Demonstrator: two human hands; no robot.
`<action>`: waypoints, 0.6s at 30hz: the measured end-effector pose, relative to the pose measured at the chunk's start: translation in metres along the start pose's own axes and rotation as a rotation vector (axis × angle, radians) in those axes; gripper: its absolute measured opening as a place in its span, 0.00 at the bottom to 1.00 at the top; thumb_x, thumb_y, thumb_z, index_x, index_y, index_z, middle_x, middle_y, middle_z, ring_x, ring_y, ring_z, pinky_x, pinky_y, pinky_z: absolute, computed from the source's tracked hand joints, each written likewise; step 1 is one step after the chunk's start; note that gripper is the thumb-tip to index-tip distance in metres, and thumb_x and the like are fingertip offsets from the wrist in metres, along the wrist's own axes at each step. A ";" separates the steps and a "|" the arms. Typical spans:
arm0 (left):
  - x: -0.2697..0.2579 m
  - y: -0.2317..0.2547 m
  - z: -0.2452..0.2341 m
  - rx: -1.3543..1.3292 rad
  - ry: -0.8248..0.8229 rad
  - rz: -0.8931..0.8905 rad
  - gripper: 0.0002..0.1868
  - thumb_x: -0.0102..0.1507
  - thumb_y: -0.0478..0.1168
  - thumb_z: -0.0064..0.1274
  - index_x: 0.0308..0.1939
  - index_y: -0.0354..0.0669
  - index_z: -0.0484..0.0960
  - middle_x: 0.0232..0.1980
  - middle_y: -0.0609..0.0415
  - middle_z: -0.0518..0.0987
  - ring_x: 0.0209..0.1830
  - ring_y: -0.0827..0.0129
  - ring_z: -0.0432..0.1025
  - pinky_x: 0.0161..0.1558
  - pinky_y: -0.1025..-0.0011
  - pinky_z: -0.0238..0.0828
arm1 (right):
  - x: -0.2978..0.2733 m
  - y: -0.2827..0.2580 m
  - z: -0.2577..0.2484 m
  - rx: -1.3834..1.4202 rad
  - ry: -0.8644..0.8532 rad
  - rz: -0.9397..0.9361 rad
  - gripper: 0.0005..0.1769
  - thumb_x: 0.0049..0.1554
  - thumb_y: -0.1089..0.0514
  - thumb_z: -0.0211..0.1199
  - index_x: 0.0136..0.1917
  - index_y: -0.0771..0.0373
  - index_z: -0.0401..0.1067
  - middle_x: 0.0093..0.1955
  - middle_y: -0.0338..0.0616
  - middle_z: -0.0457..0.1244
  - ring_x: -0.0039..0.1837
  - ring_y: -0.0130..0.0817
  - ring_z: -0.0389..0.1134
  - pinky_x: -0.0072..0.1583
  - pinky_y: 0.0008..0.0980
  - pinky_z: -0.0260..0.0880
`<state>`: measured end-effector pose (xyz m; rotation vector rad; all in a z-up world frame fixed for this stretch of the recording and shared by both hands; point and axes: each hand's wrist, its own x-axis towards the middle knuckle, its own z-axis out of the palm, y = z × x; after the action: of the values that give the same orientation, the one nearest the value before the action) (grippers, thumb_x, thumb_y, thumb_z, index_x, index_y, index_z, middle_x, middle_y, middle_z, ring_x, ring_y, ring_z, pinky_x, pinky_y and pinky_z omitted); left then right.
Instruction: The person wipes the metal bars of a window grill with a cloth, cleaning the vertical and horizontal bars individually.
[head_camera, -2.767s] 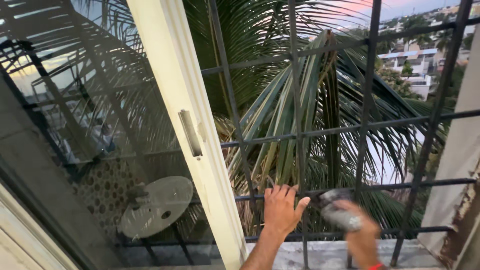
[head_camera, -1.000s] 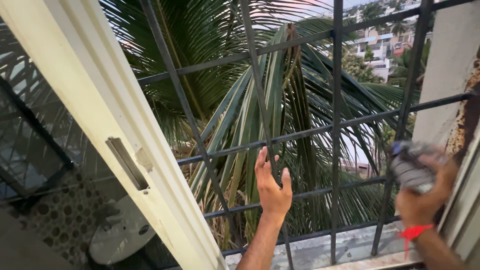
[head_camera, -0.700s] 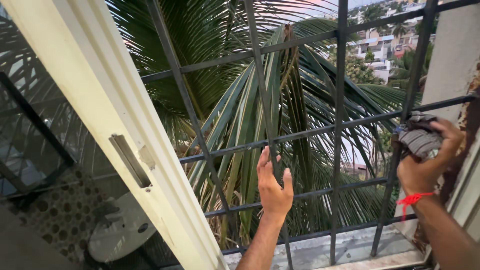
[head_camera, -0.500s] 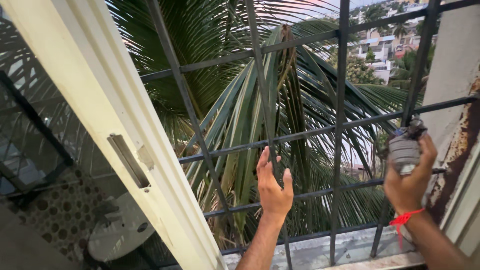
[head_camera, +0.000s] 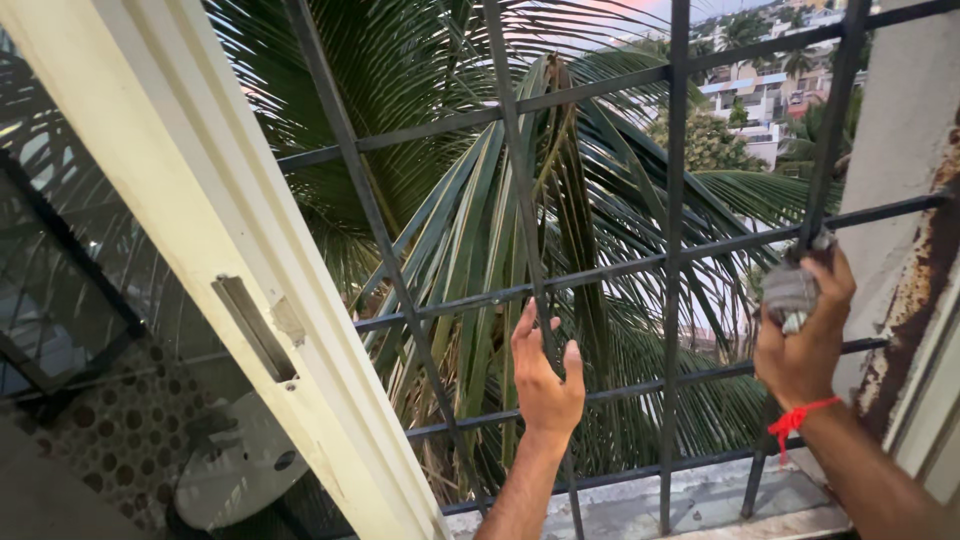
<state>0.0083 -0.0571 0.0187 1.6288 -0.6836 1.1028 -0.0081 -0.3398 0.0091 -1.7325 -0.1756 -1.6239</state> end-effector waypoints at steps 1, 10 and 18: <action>0.000 0.000 0.000 0.021 0.009 0.019 0.22 0.63 0.34 0.52 0.61 0.31 0.74 0.74 0.41 0.68 0.69 0.48 0.67 0.67 0.58 0.67 | -0.006 0.000 -0.002 0.079 -0.013 0.062 0.27 0.61 0.61 0.55 0.72 0.59 0.53 0.80 0.62 0.48 0.71 0.51 0.62 0.74 0.40 0.60; -0.005 0.000 0.004 0.069 0.019 0.047 0.15 0.63 0.35 0.53 0.53 0.33 0.77 0.69 0.39 0.73 0.69 0.45 0.67 0.67 0.55 0.65 | -0.072 0.030 -0.038 -0.485 -0.210 -0.210 0.42 0.54 0.59 0.64 0.78 0.62 0.52 0.84 0.75 0.39 0.81 0.73 0.49 0.78 0.62 0.49; -0.006 0.000 0.005 0.072 0.028 0.064 0.16 0.63 0.36 0.54 0.53 0.33 0.77 0.67 0.37 0.73 0.67 0.43 0.68 0.66 0.53 0.65 | -0.005 0.025 -0.019 -0.391 -0.072 -0.282 0.40 0.59 0.65 0.61 0.82 0.66 0.53 0.86 0.75 0.40 0.85 0.74 0.48 0.82 0.60 0.52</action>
<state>0.0079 -0.0620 0.0132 1.6594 -0.6891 1.2063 -0.0103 -0.3674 -0.0077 -2.1409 -0.1495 -1.8956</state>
